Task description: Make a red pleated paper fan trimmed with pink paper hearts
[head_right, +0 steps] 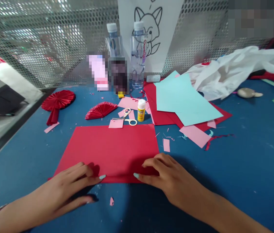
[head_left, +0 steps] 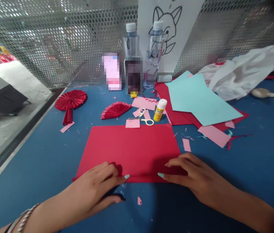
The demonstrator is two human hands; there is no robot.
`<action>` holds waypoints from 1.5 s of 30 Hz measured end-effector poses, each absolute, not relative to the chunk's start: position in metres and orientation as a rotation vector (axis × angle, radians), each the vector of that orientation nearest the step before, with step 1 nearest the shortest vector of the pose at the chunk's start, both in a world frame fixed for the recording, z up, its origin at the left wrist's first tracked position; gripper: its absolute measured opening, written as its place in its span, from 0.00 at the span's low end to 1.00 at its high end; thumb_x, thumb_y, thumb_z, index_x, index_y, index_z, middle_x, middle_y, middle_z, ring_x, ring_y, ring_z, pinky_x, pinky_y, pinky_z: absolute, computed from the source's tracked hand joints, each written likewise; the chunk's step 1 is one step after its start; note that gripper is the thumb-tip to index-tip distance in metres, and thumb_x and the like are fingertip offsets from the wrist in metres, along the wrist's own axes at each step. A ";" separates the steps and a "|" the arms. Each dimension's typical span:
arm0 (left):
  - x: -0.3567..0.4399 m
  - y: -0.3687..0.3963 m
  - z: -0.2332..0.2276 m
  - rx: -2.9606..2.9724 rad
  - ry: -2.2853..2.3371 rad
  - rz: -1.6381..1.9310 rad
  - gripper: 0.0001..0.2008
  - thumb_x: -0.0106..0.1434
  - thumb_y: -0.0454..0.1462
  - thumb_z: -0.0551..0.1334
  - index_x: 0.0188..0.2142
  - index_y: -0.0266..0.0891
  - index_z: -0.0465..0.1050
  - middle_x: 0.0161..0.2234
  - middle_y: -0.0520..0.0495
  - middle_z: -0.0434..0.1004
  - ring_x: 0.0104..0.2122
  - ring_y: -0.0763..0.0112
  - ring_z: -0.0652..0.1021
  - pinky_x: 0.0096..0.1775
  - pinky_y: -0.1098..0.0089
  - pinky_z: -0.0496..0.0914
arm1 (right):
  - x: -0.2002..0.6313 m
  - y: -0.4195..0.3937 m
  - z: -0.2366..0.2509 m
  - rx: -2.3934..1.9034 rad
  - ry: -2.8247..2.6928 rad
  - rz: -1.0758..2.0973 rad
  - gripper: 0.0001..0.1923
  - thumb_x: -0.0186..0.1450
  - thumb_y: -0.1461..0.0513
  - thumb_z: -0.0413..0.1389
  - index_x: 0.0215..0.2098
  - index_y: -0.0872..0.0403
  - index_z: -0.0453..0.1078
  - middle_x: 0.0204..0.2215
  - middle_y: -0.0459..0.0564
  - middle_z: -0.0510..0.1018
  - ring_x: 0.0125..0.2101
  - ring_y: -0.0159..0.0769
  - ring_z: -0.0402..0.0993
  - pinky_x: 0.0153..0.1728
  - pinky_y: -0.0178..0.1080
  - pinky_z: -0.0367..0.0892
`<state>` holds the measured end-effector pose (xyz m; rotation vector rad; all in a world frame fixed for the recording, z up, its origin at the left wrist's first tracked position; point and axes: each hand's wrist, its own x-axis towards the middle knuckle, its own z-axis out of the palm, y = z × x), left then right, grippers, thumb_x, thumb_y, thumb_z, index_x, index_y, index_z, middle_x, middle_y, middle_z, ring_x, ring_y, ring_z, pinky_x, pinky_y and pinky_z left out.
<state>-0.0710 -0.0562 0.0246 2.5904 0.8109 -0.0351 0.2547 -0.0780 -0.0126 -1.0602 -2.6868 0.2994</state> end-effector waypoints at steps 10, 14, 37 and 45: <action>-0.060 -0.048 0.008 2.358 0.885 0.110 0.15 0.65 0.39 0.53 0.52 0.47 0.63 0.37 0.48 0.69 0.37 0.71 0.73 0.38 0.74 0.68 | 0.213 -0.087 0.001 -1.150 -2.617 0.487 0.22 0.64 0.59 0.49 0.57 0.46 0.59 0.36 0.50 0.68 0.38 0.38 0.63 0.42 0.44 0.64; -0.059 -0.046 0.010 2.327 0.860 0.085 0.13 0.66 0.37 0.53 0.49 0.48 0.67 0.36 0.49 0.68 0.36 0.72 0.72 0.37 0.74 0.67 | 0.210 -0.083 0.000 -1.260 -2.522 0.821 0.21 0.65 0.60 0.48 0.56 0.42 0.58 0.38 0.50 0.64 0.39 0.36 0.62 0.43 0.44 0.64; -0.059 -0.048 0.010 2.473 0.992 0.325 0.06 0.65 0.36 0.53 0.36 0.40 0.68 0.33 0.49 0.69 0.32 0.71 0.70 0.35 0.72 0.65 | 0.209 -0.082 -0.015 -1.188 -2.525 0.228 0.07 0.65 0.67 0.48 0.32 0.54 0.66 0.28 0.48 0.70 0.32 0.37 0.65 0.35 0.42 0.62; -0.055 -0.028 0.011 2.179 1.148 0.135 0.06 0.65 0.40 0.54 0.34 0.41 0.65 0.33 0.53 0.68 0.32 0.74 0.72 0.34 0.74 0.65 | 0.207 -0.063 -0.010 -1.324 -2.416 0.620 0.07 0.62 0.71 0.49 0.30 0.53 0.61 0.31 0.45 0.66 0.30 0.30 0.65 0.29 0.33 0.60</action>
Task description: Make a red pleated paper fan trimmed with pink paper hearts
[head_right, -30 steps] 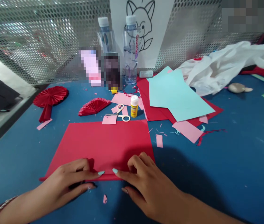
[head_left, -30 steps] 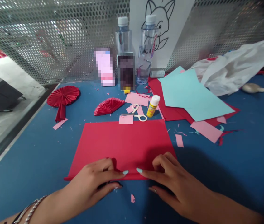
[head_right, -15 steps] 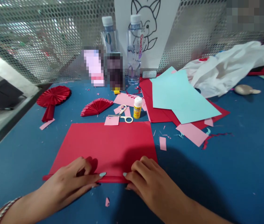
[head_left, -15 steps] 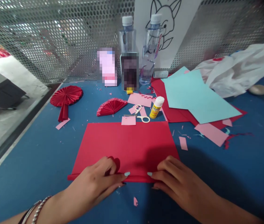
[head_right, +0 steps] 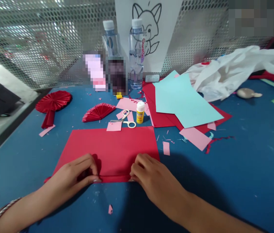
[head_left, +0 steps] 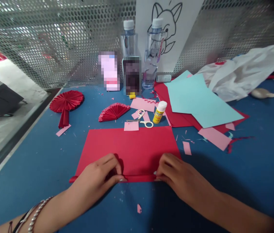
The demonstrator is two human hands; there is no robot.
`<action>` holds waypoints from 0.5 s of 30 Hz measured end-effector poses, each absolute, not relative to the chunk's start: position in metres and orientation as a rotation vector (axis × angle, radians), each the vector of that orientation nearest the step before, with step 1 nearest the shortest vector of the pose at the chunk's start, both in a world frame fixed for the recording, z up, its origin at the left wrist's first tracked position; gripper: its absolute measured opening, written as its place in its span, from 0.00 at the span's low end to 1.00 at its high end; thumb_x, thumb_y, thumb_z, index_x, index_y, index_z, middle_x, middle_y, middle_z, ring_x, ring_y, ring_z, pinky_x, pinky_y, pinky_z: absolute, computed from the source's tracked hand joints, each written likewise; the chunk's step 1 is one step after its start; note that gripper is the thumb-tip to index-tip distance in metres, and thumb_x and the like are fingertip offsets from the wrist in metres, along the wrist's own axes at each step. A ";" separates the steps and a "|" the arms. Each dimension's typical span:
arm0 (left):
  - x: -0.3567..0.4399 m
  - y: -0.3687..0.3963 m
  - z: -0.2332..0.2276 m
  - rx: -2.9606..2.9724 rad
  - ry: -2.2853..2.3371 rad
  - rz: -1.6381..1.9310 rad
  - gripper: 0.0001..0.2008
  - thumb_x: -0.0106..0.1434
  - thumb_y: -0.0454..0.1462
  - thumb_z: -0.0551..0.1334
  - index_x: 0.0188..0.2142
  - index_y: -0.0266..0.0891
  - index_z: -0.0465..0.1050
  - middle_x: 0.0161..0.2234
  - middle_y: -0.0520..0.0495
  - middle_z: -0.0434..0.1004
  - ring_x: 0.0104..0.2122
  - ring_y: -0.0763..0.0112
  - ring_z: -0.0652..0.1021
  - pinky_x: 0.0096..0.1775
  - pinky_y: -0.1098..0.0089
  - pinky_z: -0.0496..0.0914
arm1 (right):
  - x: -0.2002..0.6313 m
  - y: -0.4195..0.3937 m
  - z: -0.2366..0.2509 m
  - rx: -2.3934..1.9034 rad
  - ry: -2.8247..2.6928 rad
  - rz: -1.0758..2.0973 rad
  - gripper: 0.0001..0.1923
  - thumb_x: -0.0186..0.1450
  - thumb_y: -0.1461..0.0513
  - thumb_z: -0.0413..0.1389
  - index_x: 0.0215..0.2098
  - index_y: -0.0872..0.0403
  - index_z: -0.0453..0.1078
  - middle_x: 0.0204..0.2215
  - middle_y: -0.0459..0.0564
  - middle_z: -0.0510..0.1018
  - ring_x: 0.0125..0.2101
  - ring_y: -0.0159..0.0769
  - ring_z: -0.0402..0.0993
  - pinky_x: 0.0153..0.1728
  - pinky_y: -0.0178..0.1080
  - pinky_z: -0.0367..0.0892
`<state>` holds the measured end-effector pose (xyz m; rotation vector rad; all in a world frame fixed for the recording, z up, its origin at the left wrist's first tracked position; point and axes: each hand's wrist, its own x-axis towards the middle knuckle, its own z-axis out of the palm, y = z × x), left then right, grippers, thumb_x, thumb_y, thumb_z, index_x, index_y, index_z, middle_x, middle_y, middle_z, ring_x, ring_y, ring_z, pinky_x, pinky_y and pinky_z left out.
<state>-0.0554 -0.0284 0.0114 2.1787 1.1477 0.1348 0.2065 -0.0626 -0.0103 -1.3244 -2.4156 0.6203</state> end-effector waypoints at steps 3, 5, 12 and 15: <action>-0.056 -0.023 0.011 2.270 1.179 0.113 0.08 0.63 0.43 0.56 0.36 0.42 0.65 0.37 0.50 0.69 0.38 0.68 0.69 0.39 0.69 0.65 | 0.211 -0.064 -0.016 -1.279 -2.404 0.617 0.08 0.63 0.71 0.47 0.29 0.54 0.62 0.33 0.47 0.65 0.32 0.31 0.64 0.32 0.34 0.62; -0.058 -0.021 0.010 2.347 1.205 0.118 0.12 0.61 0.47 0.56 0.41 0.43 0.66 0.44 0.47 0.67 0.44 0.63 0.67 0.44 0.63 0.64 | 0.214 -0.065 -0.019 -1.237 -2.440 0.560 0.08 0.64 0.70 0.46 0.32 0.54 0.64 0.35 0.49 0.67 0.36 0.33 0.64 0.36 0.37 0.63; -0.064 -0.023 0.001 2.705 1.176 0.063 0.22 0.66 0.41 0.50 0.60 0.47 0.51 0.63 0.46 0.47 0.59 0.56 0.52 0.54 0.52 0.54 | 0.214 -0.062 -0.011 -0.975 -2.854 0.266 0.28 0.67 0.63 0.44 0.62 0.40 0.42 0.62 0.38 0.52 0.58 0.43 0.48 0.50 0.52 0.54; -0.058 -0.034 0.004 2.918 1.075 0.088 0.23 0.67 0.34 0.47 0.61 0.45 0.48 0.63 0.50 0.46 0.62 0.60 0.48 0.58 0.54 0.44 | 0.212 -0.060 -0.009 -0.900 -2.919 0.255 0.28 0.67 0.56 0.43 0.63 0.44 0.39 0.62 0.39 0.50 0.60 0.43 0.44 0.53 0.54 0.48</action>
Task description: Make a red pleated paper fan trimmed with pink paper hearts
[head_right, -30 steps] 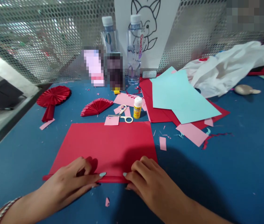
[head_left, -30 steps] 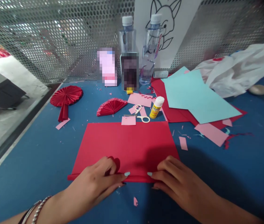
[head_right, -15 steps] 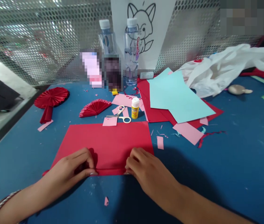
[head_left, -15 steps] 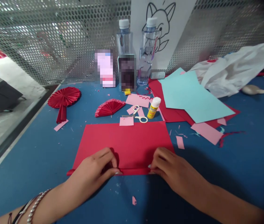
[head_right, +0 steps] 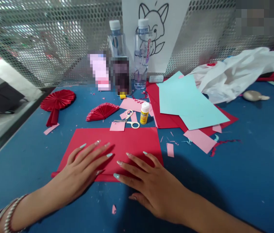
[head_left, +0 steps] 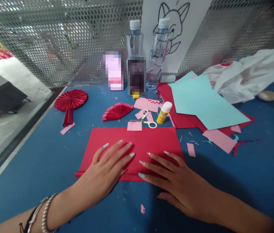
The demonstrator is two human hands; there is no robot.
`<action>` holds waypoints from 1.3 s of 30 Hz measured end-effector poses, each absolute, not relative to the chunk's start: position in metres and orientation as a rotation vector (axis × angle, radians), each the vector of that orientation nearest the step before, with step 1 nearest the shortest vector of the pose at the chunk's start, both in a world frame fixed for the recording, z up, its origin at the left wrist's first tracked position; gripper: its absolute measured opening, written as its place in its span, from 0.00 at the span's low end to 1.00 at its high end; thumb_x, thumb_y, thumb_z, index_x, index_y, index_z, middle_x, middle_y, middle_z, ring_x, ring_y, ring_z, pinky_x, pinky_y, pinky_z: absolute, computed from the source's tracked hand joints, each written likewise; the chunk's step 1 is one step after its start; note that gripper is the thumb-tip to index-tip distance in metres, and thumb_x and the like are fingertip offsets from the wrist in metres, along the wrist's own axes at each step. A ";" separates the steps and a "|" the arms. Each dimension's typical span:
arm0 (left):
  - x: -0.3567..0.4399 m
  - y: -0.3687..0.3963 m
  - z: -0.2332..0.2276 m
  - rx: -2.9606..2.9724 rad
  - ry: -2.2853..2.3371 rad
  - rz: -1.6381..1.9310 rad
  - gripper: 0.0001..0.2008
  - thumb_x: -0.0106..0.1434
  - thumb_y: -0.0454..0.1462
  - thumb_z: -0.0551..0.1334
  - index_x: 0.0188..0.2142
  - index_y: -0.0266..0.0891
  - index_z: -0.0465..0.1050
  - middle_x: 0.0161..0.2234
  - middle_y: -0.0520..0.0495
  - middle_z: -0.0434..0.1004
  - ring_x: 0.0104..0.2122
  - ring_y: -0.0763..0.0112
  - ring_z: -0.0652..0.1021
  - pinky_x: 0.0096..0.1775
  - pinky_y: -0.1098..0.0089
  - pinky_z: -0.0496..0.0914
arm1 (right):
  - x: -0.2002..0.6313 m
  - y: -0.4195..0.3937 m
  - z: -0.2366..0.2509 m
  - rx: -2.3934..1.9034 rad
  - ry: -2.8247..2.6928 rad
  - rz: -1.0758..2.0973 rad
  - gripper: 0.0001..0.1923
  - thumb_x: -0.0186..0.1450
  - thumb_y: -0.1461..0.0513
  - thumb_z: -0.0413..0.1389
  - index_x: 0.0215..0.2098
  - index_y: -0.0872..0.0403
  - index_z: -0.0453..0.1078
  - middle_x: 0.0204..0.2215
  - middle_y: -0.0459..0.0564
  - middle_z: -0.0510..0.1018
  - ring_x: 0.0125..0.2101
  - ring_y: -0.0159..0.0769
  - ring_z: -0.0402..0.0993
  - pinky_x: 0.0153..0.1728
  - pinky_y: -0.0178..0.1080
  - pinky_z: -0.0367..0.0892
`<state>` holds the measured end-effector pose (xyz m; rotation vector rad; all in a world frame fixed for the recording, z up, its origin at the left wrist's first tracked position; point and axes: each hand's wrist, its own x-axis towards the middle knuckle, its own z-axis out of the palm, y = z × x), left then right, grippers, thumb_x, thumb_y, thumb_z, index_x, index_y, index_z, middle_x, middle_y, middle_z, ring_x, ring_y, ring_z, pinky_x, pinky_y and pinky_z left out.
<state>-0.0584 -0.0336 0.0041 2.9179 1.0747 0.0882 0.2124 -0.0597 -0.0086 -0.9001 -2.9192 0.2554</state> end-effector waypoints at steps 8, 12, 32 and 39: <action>-0.039 -0.068 0.011 2.848 0.599 -0.074 0.30 0.64 0.46 0.51 0.62 0.35 0.47 0.62 0.43 0.49 0.61 0.61 0.54 0.58 0.61 0.54 | 0.214 -0.059 -0.009 -0.911 -2.967 0.241 0.26 0.68 0.53 0.39 0.63 0.46 0.43 0.64 0.39 0.43 0.62 0.42 0.35 0.56 0.51 0.42; -0.057 -0.066 0.009 2.749 0.746 -0.047 0.33 0.65 0.45 0.52 0.63 0.37 0.39 0.63 0.44 0.44 0.61 0.61 0.52 0.58 0.61 0.56 | 0.214 -0.060 -0.010 -0.901 -2.956 0.183 0.28 0.68 0.52 0.40 0.64 0.43 0.37 0.64 0.38 0.42 0.62 0.40 0.36 0.56 0.50 0.39; -0.147 -0.087 0.002 2.846 1.264 -0.178 0.33 0.64 0.46 0.52 0.63 0.42 0.40 0.63 0.47 0.44 0.60 0.59 0.56 0.57 0.57 0.58 | 0.135 -0.060 0.005 -0.615 -2.905 0.533 0.27 0.68 0.55 0.38 0.62 0.57 0.46 0.63 0.47 0.48 0.63 0.33 0.33 0.60 0.50 0.24; -0.149 -0.088 -0.003 2.856 1.271 -0.155 0.33 0.63 0.46 0.53 0.63 0.42 0.40 0.63 0.46 0.44 0.59 0.58 0.58 0.55 0.56 0.61 | 0.117 -0.032 -0.002 -0.342 -2.895 0.544 0.25 0.68 0.57 0.38 0.61 0.60 0.50 0.62 0.50 0.50 0.62 0.32 0.36 0.61 0.46 0.28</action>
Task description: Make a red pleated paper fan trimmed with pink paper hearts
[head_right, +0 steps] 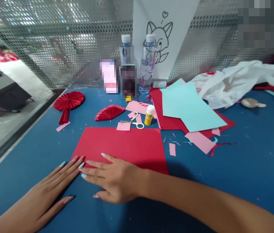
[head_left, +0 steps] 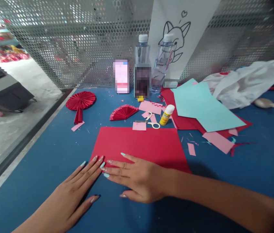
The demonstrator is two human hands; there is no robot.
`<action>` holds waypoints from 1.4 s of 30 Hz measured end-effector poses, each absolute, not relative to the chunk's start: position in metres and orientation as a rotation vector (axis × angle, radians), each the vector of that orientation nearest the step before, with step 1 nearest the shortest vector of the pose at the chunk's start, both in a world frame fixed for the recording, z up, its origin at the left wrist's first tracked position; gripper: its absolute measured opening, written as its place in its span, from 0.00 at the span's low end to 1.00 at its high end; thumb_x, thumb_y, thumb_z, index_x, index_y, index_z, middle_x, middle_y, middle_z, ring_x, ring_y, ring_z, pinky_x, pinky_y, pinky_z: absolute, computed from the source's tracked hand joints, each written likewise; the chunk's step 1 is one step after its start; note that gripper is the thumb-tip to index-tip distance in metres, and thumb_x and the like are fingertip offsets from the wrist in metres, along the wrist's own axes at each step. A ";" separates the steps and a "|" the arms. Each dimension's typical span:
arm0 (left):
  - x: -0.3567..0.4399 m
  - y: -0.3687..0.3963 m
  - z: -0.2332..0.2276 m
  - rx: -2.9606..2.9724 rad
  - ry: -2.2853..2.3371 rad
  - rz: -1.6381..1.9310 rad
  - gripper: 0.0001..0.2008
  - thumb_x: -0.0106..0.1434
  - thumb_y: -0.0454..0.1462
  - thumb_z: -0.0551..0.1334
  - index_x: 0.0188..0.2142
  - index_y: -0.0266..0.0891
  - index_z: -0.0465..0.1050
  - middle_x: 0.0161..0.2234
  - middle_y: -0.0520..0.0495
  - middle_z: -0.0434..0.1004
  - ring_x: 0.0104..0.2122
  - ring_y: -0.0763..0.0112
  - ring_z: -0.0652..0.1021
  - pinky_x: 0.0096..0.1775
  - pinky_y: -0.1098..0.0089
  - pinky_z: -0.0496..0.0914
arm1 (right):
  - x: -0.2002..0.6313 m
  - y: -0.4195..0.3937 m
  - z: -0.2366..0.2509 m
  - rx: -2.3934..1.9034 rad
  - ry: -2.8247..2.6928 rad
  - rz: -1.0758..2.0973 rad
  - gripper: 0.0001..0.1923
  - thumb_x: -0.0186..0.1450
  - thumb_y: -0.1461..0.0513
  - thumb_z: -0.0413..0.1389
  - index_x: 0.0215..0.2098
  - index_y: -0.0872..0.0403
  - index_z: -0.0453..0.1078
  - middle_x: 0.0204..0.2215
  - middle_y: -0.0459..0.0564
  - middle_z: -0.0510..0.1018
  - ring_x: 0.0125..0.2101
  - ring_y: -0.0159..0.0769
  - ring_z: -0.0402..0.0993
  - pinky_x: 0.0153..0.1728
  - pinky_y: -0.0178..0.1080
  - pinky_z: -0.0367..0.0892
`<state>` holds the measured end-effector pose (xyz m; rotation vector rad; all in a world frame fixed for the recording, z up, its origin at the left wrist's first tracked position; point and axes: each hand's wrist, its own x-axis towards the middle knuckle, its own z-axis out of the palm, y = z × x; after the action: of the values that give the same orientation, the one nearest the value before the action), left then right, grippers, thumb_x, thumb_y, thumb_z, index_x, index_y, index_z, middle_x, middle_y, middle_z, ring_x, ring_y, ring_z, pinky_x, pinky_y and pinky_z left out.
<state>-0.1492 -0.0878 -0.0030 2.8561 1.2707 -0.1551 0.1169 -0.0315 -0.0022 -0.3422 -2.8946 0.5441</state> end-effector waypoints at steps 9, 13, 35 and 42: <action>-0.147 -0.090 -0.001 2.824 1.301 -0.233 0.33 0.64 0.45 0.51 0.63 0.41 0.36 0.64 0.46 0.41 0.61 0.58 0.53 0.57 0.54 0.57 | 0.132 -0.024 -0.005 -0.297 -2.923 0.621 0.28 0.68 0.54 0.40 0.63 0.58 0.44 0.63 0.49 0.49 0.63 0.31 0.34 0.60 0.45 0.29; -0.144 -0.090 0.002 2.815 1.322 -0.214 0.33 0.64 0.46 0.51 0.63 0.41 0.37 0.64 0.47 0.42 0.61 0.59 0.53 0.57 0.54 0.56 | 0.151 -0.030 0.003 -0.382 -2.933 0.704 0.29 0.67 0.54 0.41 0.63 0.56 0.42 0.62 0.49 0.50 0.63 0.31 0.33 0.61 0.46 0.31; -0.097 -0.053 0.018 2.737 1.078 0.260 0.12 0.64 0.42 0.55 0.46 0.45 0.67 0.41 0.47 0.70 0.39 0.69 0.72 0.41 0.70 0.69 | 0.230 -0.069 -0.006 -1.091 -2.606 0.185 0.11 0.64 0.62 0.51 0.44 0.52 0.70 0.40 0.50 0.76 0.41 0.37 0.71 0.42 0.37 0.69; -0.086 -0.051 0.012 2.823 0.980 0.385 0.08 0.66 0.37 0.51 0.38 0.42 0.68 0.35 0.48 0.70 0.33 0.71 0.71 0.35 0.73 0.69 | 0.212 -0.071 -0.001 -1.213 -2.489 0.347 0.09 0.63 0.66 0.50 0.37 0.50 0.71 0.33 0.48 0.72 0.34 0.33 0.70 0.35 0.32 0.68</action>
<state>-0.0858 -0.0513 0.0121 2.8232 0.9798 0.3850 0.2119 -0.0713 -0.0014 -1.2131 -2.4890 0.3466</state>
